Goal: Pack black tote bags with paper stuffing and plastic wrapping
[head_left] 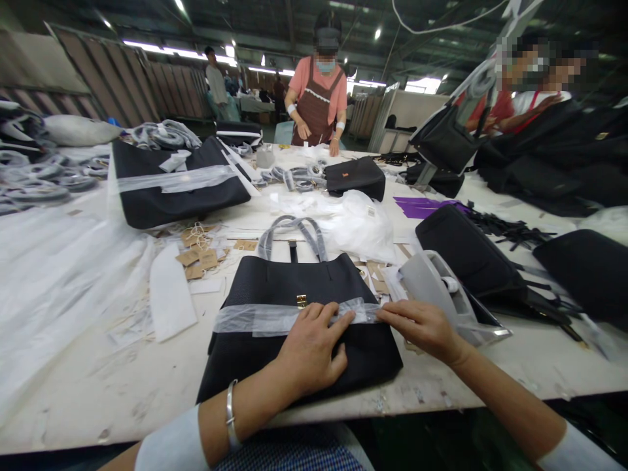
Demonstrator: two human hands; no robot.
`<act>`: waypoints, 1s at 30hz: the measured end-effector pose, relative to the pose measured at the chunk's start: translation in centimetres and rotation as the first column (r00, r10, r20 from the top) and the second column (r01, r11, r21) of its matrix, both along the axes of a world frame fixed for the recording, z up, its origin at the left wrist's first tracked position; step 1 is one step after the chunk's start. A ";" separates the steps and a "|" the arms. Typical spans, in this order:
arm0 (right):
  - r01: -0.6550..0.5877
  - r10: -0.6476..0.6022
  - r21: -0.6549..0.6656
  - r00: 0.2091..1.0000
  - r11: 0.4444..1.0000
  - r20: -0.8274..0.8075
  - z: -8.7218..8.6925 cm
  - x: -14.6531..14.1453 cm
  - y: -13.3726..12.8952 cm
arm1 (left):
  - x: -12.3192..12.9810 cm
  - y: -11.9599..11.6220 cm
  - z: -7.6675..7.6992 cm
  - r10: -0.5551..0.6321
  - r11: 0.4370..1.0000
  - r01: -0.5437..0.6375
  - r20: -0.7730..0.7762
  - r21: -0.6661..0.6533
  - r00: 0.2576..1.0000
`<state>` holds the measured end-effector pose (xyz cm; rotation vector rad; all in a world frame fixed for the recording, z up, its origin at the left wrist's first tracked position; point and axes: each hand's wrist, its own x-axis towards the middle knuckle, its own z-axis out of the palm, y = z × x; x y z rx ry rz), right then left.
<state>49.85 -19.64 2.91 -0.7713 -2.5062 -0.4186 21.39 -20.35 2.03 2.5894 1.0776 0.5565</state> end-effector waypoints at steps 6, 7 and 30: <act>0.000 -0.019 0.099 0.980 0.995 0.198 1.3 1.5 -0.4 | 0.0 -0.1 0.1 0.002 1.000 -0.002 -0.008 -0.001 1.000; 0.021 -0.043 0.104 0.976 0.994 0.214 1.6 1.7 -0.6 | 0.1 -0.1 0.1 0.001 1.000 -0.001 -0.011 0.000 1.000; 0.486 -0.487 -0.033 0.873 0.873 -0.015 -0.2 -3.1 -7.2 | 0.0 -0.1 -0.6 0.005 0.999 -0.005 -0.001 0.054 1.000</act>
